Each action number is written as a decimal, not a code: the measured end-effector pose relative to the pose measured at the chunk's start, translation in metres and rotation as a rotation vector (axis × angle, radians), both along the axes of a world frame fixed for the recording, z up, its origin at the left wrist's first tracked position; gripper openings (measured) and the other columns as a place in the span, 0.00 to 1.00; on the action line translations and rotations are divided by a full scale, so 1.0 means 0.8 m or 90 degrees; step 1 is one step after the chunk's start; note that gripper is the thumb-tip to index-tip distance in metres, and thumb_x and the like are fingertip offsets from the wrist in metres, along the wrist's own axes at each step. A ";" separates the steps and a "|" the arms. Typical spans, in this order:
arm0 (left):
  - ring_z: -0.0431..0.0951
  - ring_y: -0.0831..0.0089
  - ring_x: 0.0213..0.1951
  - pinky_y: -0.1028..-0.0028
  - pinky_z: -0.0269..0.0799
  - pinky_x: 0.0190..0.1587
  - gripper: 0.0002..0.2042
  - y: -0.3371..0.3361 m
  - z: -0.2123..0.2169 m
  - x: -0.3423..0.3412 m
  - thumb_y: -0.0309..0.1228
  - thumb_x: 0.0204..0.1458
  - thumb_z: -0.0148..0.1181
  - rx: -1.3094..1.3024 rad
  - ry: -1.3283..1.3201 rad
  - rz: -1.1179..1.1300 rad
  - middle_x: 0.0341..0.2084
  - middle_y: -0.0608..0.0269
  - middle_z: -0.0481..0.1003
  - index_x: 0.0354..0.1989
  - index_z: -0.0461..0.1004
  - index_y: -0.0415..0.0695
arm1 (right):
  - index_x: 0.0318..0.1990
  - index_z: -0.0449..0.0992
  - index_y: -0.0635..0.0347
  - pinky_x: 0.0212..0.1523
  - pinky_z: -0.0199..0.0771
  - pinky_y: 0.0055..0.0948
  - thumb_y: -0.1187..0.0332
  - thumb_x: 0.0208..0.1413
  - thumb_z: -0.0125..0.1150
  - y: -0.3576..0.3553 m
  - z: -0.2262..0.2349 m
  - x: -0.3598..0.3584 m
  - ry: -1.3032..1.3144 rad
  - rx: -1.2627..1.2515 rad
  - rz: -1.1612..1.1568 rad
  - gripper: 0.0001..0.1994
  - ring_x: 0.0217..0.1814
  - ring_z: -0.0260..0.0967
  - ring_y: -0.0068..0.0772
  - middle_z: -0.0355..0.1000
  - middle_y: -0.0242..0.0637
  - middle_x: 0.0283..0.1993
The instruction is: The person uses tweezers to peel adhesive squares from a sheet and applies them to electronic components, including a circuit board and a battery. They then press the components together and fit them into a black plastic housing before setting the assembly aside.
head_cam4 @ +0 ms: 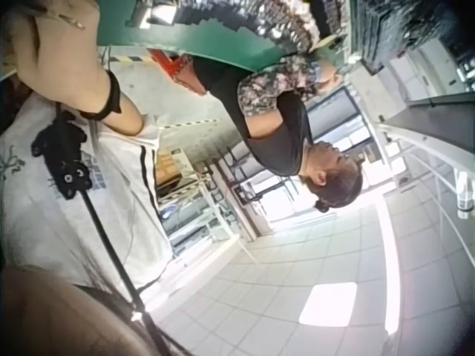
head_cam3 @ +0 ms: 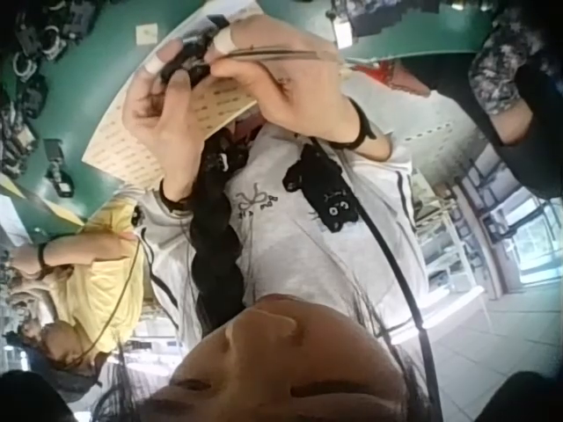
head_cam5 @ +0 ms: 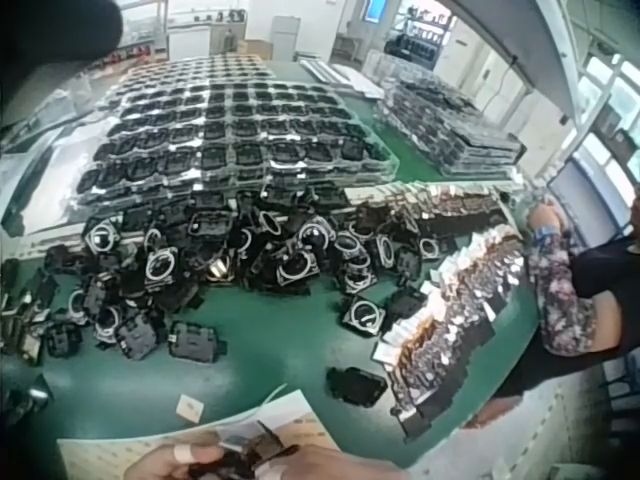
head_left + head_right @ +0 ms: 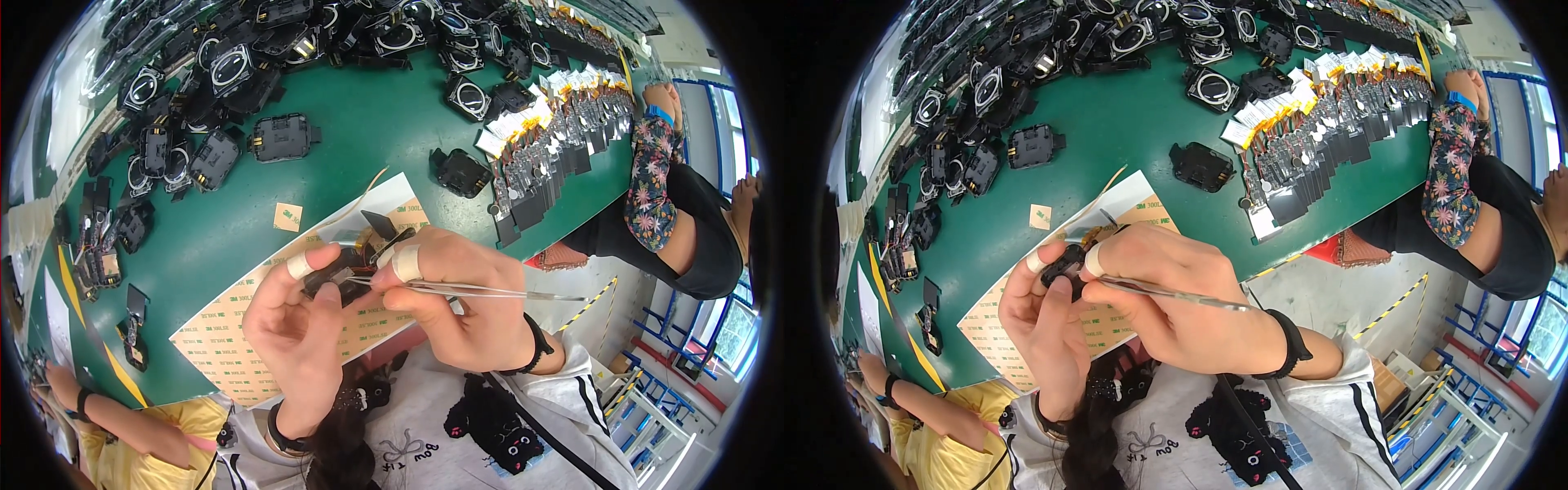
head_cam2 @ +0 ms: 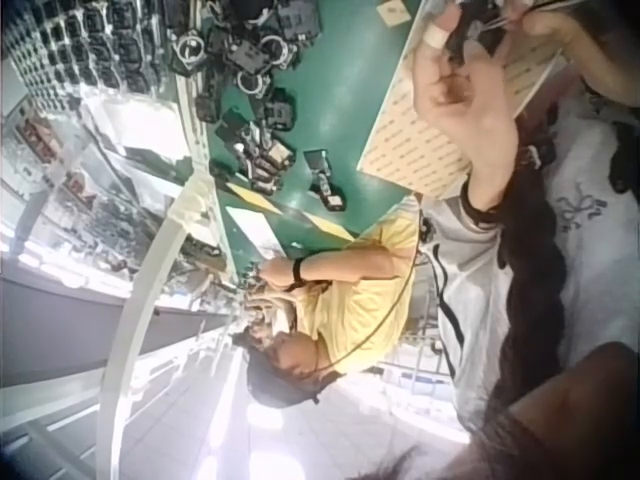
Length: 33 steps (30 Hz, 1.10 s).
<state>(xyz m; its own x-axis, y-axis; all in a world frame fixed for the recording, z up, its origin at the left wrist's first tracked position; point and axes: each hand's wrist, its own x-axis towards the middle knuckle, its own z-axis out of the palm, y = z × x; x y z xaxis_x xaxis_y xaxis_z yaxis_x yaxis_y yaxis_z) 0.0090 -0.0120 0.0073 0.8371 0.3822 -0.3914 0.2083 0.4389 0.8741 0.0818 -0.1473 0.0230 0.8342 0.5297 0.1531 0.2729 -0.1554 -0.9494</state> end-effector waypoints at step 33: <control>0.72 0.69 0.41 0.68 0.75 0.43 0.16 0.012 0.018 -0.010 0.10 0.45 0.44 -0.030 -0.037 0.011 0.39 0.52 0.69 0.45 0.64 0.29 | 0.31 0.72 0.66 0.29 0.69 0.25 0.78 0.44 0.60 0.018 0.009 -0.005 -0.027 -0.004 0.028 0.05 0.27 0.71 0.33 0.72 0.41 0.27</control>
